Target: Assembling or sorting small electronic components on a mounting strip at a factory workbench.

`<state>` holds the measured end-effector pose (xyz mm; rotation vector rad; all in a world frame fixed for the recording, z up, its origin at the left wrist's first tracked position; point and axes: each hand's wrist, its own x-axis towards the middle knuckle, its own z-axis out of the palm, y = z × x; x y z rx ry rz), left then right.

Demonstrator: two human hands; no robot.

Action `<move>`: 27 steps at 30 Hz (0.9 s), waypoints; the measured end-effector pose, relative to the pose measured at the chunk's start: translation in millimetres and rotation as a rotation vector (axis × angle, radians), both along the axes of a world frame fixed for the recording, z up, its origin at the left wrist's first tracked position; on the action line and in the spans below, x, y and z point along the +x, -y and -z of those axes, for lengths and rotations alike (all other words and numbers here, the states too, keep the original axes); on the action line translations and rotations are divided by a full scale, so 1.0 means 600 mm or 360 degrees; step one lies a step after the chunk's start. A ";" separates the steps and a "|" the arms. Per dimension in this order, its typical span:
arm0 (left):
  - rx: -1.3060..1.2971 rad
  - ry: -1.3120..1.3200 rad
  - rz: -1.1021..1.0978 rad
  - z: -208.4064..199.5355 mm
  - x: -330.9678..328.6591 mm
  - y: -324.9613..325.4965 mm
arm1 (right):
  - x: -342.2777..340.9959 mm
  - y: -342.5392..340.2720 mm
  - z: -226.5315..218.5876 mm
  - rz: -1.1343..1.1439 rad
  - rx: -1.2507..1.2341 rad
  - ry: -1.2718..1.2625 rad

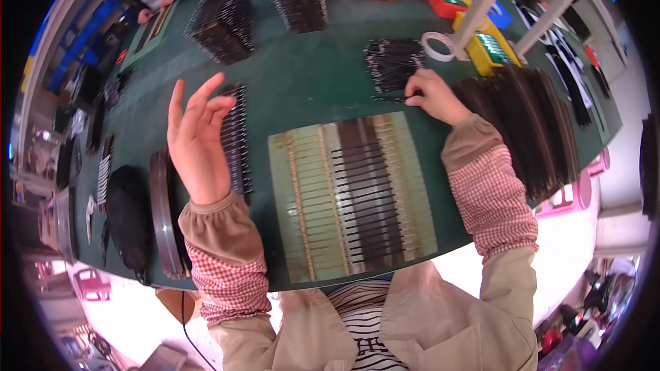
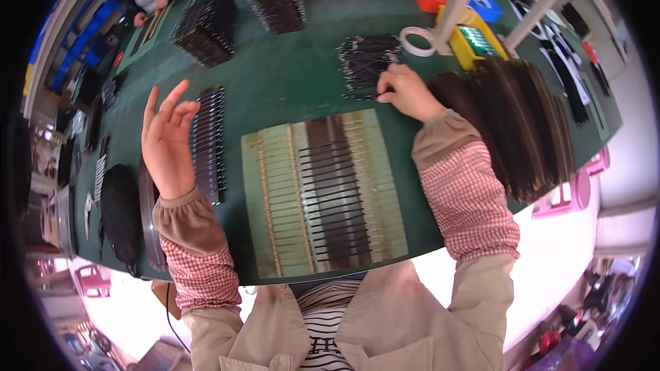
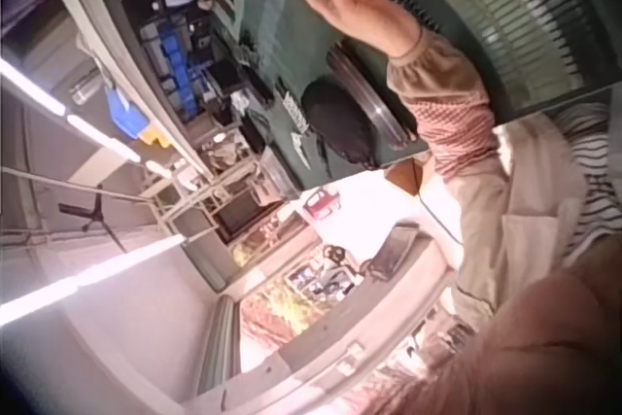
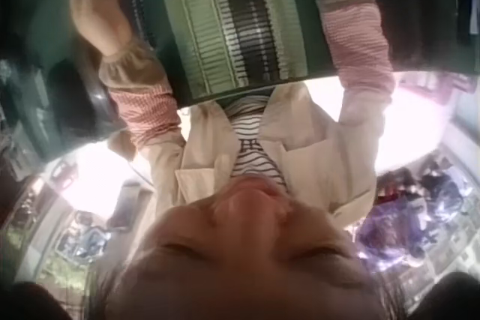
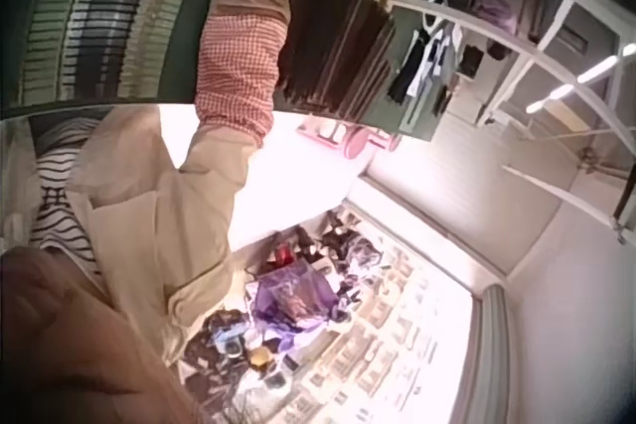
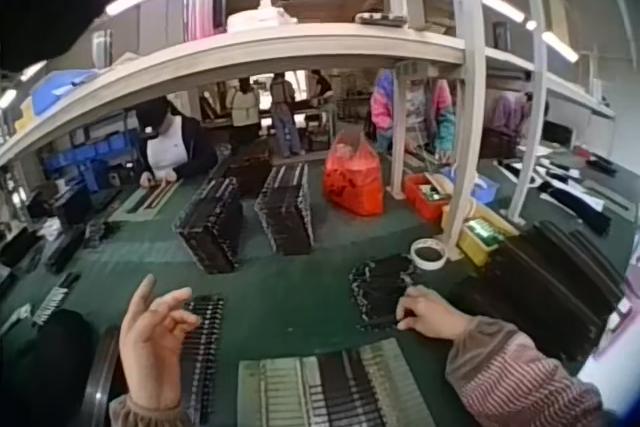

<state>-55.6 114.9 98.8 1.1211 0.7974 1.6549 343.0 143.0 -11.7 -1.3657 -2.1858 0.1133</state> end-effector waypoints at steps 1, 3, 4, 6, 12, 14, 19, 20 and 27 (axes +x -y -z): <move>-0.0005 -0.0033 0.0004 0.004 0.006 0.003 | -0.006 -0.002 0.003 0.0005 -0.0204 -0.0106; -0.0064 -0.0111 0.0213 0.013 0.057 0.015 | -0.001 -0.006 0.000 0.0043 -0.0368 -0.0198; -0.0143 -0.0212 0.0392 0.021 0.089 0.024 | 0.004 -0.001 0.001 0.0039 -0.0372 -0.0165; -0.0227 -0.0456 0.0976 0.040 0.151 0.052 | 0.006 0.002 0.003 0.0055 -0.0364 -0.0121; 0.0075 -0.0308 0.2036 -0.016 0.305 0.139 | -0.005 0.009 0.002 -0.0040 -0.0190 0.0027; 0.0149 -0.0277 0.2064 -0.053 0.326 0.153 | -0.007 0.010 -0.003 -0.0049 -0.0223 0.0020; 0.0439 -0.0362 0.1993 -0.112 0.346 0.163 | 0.005 -0.010 -0.008 0.0001 -0.0716 -0.0139; 0.0444 -0.0386 0.1941 -0.113 0.342 0.163 | -0.005 -0.011 -0.010 0.0017 -0.0737 -0.0089; 0.0403 -0.0464 0.1701 -0.063 0.291 0.151 | 0.005 0.005 0.022 -0.0177 -0.0210 0.0048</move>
